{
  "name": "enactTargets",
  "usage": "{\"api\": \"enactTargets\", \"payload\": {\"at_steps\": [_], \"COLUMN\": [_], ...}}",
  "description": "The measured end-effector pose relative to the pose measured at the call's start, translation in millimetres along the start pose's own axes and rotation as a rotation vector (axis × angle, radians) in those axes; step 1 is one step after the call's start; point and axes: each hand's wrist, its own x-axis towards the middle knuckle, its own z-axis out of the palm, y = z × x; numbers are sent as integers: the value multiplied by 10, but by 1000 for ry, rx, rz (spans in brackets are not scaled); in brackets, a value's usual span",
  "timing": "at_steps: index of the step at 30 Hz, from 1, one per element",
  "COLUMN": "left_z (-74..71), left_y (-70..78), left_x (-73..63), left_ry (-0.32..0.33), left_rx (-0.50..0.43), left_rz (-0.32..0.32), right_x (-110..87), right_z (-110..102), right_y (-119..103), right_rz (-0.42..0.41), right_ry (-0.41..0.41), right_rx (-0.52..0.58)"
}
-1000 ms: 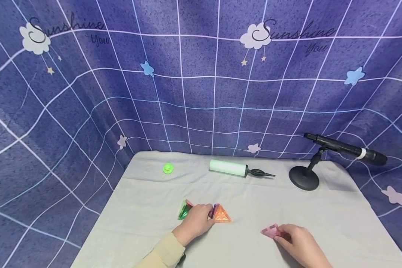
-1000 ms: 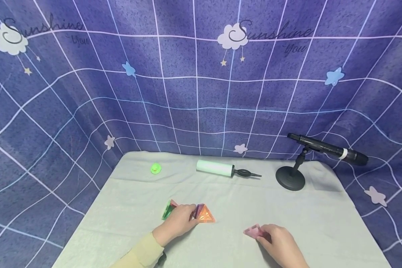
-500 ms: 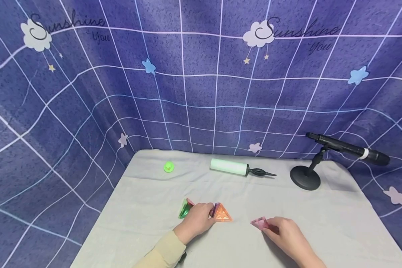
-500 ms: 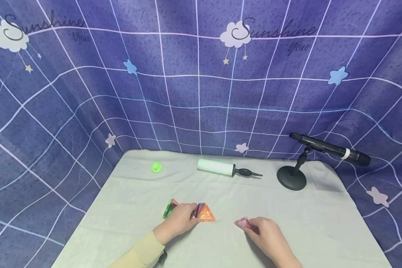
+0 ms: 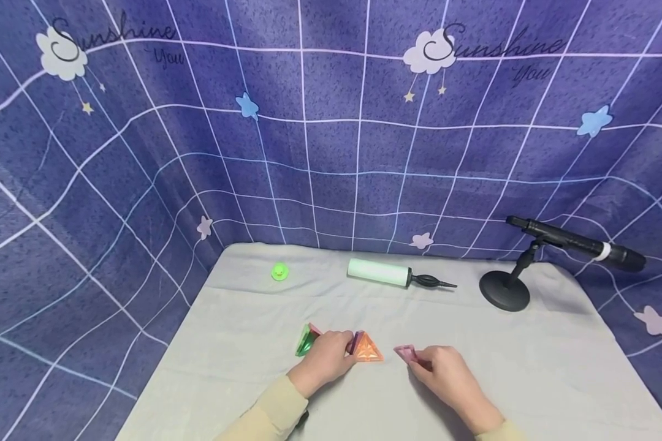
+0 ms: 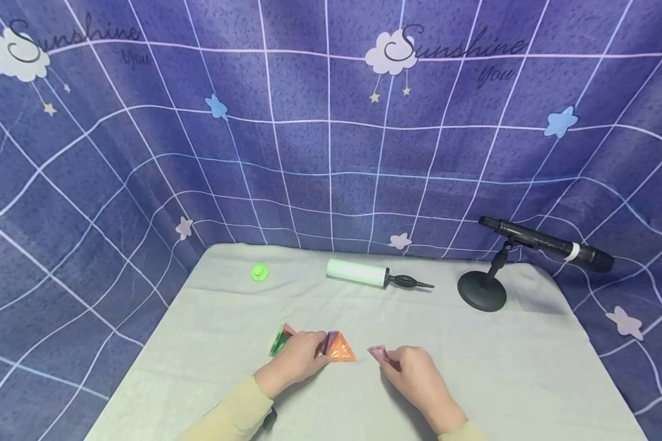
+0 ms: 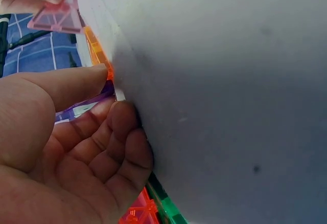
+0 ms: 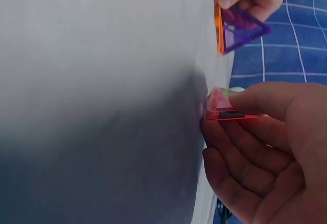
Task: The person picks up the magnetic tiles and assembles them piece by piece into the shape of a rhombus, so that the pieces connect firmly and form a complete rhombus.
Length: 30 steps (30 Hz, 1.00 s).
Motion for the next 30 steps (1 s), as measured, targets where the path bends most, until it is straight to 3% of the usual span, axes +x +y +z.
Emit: {"api": "enactTargets", "payload": {"at_steps": [6, 16, 30], "left_z": [-5, 6, -48], "left_y": [-14, -29, 26], "left_x": [9, 3, 4], "left_ry": [13, 41, 7], "left_rx": [7, 16, 5], "left_rz": [14, 47, 16], "right_x": [124, 304, 412], "right_z": [104, 251, 388], "right_y": [-120, -258, -307], "right_rz": [11, 86, 84], "right_ry": [15, -52, -49], "right_rx": [1, -24, -17]}}
